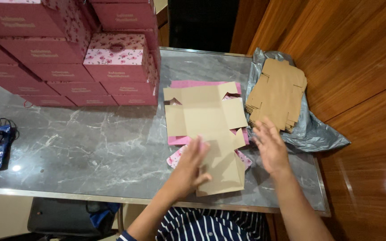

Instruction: The person assembles small pink floral-patterned boxes from flat cardboard pieces. They fold the cardboard along pre-cut lines, tuck flaps into slots, and stack the finished boxes on a table.

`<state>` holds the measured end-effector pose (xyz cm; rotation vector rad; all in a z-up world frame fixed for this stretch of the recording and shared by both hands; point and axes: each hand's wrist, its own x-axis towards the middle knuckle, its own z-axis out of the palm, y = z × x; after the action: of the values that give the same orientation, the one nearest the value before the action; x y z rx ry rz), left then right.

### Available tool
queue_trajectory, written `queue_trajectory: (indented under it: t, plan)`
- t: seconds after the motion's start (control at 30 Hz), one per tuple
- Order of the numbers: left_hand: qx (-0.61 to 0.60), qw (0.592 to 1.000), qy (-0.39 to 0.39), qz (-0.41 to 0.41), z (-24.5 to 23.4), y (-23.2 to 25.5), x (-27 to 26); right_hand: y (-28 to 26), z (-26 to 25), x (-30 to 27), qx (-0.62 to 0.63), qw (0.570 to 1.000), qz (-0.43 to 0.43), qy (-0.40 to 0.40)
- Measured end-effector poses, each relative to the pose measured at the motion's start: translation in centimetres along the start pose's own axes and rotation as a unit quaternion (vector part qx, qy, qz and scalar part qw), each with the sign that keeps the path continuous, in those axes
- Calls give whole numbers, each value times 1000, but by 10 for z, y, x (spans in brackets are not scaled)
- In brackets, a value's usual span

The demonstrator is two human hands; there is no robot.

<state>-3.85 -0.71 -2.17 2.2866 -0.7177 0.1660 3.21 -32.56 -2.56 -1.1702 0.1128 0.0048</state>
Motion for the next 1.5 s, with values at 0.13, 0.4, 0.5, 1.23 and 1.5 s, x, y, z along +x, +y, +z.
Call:
queue_trajectory:
  t: [0.13, 0.4, 0.5, 1.23, 1.5]
  plan:
    - [-282, 888, 344, -119, -4, -20, 3, 3, -7, 23, 14, 1000, 11, 8]
    - [-464, 813, 308, -173, -33, -63, 45, 0, 25, 49, 29, 998, 59, -3]
    - [-390, 862, 301, -119, -38, -57, 65, -4, 41, 47, 2, 999, 37, 29]
    - [-93, 977, 93, -166, -12, -116, 103, -41, 118, 63, -650, 697, -33, -301]
    - [63, 980, 176, -75, -15, -107, 106, -15, 103, 97, -553, 825, -65, -103]
